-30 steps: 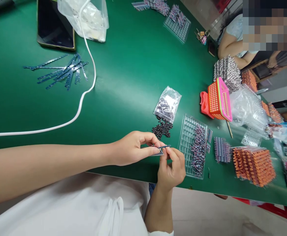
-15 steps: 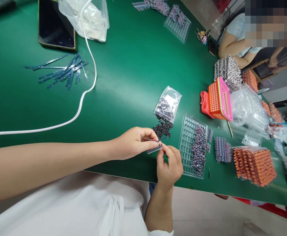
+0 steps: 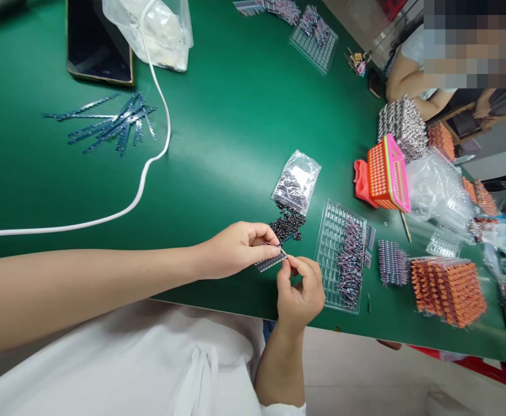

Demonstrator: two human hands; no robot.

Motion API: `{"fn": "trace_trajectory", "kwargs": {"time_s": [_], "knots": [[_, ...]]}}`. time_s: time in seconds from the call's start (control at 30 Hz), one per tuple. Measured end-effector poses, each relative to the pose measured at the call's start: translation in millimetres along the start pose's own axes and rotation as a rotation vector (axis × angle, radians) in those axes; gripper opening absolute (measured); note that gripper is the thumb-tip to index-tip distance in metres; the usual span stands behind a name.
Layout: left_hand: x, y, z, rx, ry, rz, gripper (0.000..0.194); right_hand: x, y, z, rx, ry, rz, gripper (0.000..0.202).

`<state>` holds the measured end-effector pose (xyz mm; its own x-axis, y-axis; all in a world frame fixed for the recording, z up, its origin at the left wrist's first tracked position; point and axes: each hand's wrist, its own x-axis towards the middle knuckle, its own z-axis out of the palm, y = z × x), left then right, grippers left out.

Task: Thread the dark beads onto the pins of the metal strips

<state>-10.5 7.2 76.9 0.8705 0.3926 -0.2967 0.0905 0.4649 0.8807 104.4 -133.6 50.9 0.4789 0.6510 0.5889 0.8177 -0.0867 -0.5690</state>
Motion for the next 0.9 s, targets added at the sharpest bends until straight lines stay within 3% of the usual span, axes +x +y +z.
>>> {"fn": "trace_trajectory", "kwargs": {"time_s": [0.17,0.3,0.9], "knots": [[-3.0,0.0,2.9,0.059,0.023,0.019,0.019,-3.9,-2.2,-1.6,0.222,0.001,0.242,0.003],[-3.9,-1.0,4.7,0.122,0.040,0.054,0.018,-6.0,-0.2,-1.8,0.301,0.011,0.335,0.002],[-4.0,-1.4,5.2,0.128,0.031,0.071,0.014,-2.0,-3.3,-3.4,0.281,-0.040,0.316,0.007]]}}
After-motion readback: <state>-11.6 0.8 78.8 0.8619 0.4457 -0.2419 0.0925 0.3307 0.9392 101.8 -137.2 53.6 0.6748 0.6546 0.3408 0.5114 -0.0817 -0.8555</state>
